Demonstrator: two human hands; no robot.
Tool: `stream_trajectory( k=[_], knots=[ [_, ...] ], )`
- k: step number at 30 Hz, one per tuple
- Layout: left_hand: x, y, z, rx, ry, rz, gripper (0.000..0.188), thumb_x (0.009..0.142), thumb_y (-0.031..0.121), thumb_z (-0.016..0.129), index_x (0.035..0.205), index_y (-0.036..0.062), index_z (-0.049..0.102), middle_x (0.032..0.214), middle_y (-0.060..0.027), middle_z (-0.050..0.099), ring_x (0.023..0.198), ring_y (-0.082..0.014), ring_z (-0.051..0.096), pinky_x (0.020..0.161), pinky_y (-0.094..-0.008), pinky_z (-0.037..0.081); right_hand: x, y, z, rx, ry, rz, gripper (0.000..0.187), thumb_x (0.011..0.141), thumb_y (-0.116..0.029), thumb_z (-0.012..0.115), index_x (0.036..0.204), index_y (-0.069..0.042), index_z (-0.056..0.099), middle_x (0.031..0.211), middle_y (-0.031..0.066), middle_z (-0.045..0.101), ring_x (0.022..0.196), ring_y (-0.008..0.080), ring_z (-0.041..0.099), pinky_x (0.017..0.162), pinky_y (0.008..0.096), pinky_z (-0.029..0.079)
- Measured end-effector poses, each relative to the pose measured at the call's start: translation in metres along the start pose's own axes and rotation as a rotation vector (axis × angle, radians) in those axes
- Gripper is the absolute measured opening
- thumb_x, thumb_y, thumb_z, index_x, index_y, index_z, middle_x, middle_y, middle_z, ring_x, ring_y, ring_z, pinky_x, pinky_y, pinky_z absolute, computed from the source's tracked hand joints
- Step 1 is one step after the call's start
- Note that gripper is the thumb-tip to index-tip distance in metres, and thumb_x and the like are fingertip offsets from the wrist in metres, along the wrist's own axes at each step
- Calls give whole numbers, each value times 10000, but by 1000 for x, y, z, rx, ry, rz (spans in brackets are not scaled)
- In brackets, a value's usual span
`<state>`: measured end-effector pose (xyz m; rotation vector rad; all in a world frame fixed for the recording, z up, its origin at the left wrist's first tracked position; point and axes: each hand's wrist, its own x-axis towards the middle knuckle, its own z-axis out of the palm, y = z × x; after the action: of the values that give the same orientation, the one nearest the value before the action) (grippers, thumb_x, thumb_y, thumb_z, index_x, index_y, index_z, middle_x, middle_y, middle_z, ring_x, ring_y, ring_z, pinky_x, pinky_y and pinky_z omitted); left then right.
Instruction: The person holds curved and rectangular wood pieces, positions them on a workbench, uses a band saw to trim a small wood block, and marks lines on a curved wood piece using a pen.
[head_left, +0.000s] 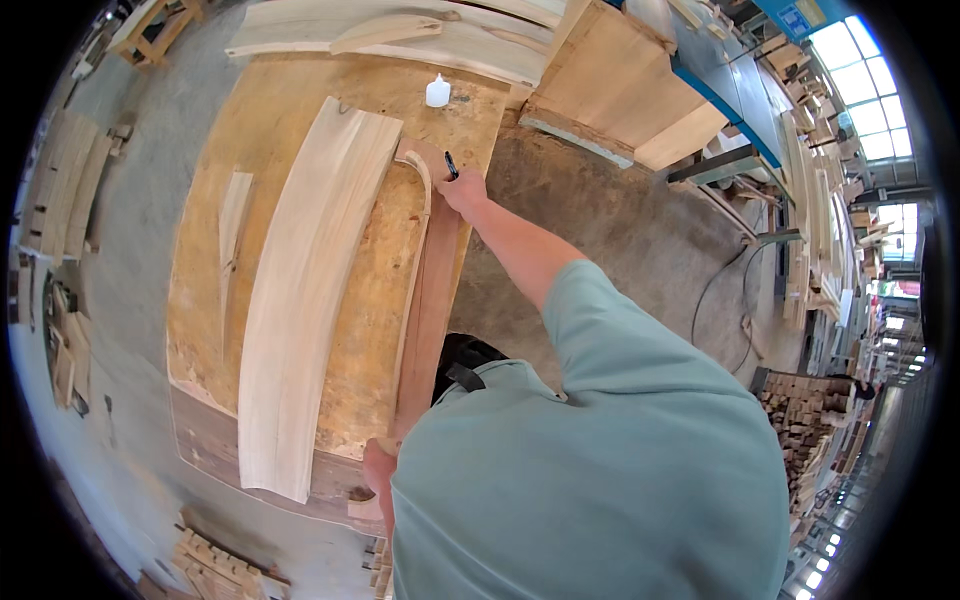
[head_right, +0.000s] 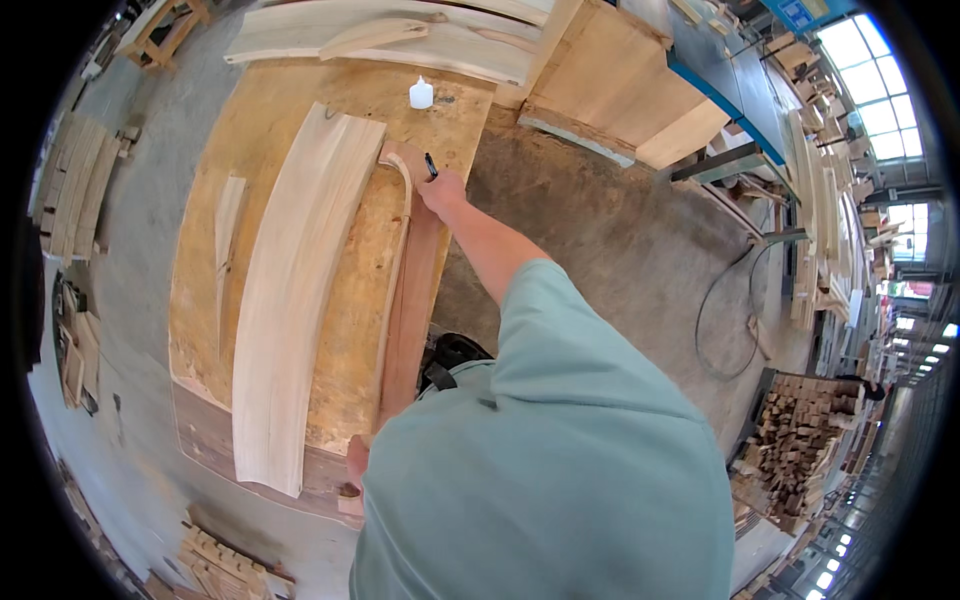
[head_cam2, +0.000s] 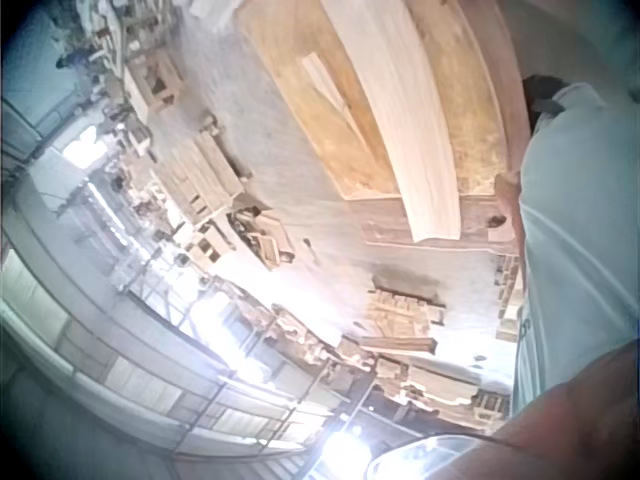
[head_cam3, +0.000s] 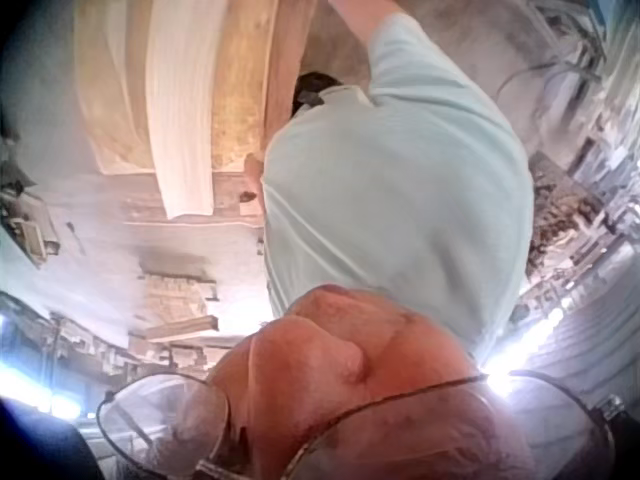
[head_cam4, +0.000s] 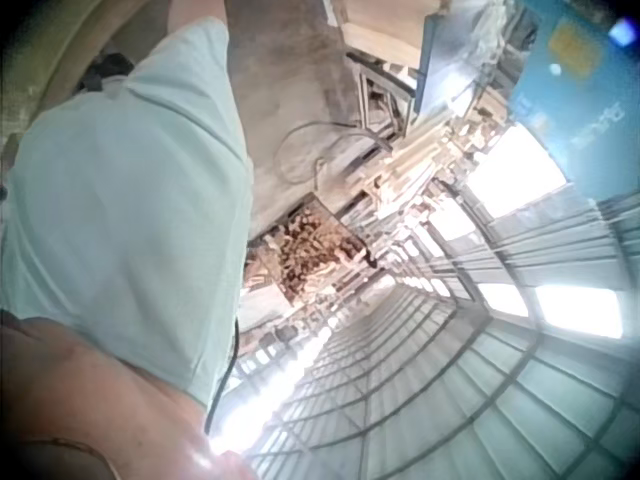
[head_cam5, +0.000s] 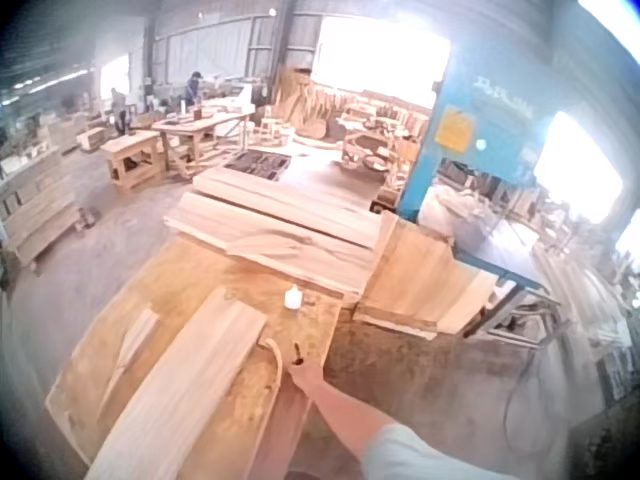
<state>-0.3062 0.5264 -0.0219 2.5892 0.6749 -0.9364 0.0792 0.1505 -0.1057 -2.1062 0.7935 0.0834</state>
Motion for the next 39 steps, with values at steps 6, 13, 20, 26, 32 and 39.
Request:
stream_trajectory(
  k=[6, 13, 20, 26, 32, 39],
  knots=[
    [-5, 1, 8, 45, 64, -52, 457, 795, 361, 771, 1064, 37, 596, 1051, -233, 667, 1004, -431, 652, 833, -523, 524, -18, -14, -1, -101, 15, -30, 325, 799, -226, 743, 932, 67, 703, 929, 263, 721, 937, 367, 723, 788, 432, 579],
    [-18, 24, 5, 126, 184, 3, 394, 791, 264, 789, 1019, 22, 577, 1019, -235, 673, 975, -433, 663, 814, -526, 534, -18, 4, -4, -316, -11, -224, 526, 791, -295, 782, 1086, 111, 625, 1044, 281, 699, 1039, 371, 692, 875, 434, 559],
    [-18, 23, 7, 70, 310, -39, 349, 775, 244, 789, 975, 33, 596, 930, -235, 694, 905, -427, 685, 789, -519, 548, -75, 22, -34, -117, -142, -8, 616, 703, -422, 885, 981, 60, 619, 950, 238, 712, 949, 332, 713, 796, 395, 568],
    [-6, 11, -4, 37, 252, 24, 378, 730, 249, 802, 977, 23, 627, 910, -238, 700, 894, -431, 685, 778, -519, 549, -92, 70, -27, 275, -304, 200, 374, 797, -270, 838, 930, -7, 607, 747, 108, 659, 634, 224, 635, 561, 366, 495],
    [-7, -2, -33, -19, 158, 26, 432, 691, 229, 797, 1026, 4, 642, 917, -245, 694, 889, -434, 678, 792, -504, 533, -101, 33, -56, 446, -501, 436, 316, 855, -238, 797, 754, -110, 526, 625, 3, 491, 477, 86, 400, 398, 292, 258],
    [9, -15, -78, 18, 68, 31, 498, 666, 274, 827, 1012, -23, 626, 936, -262, 678, 930, -432, 661, 798, -505, 523, -81, 17, -60, 730, -800, 600, 307, 871, -248, 771, 739, -103, 534, 639, -30, 475, 476, 95, 359, 427, 283, 291]
  ],
)
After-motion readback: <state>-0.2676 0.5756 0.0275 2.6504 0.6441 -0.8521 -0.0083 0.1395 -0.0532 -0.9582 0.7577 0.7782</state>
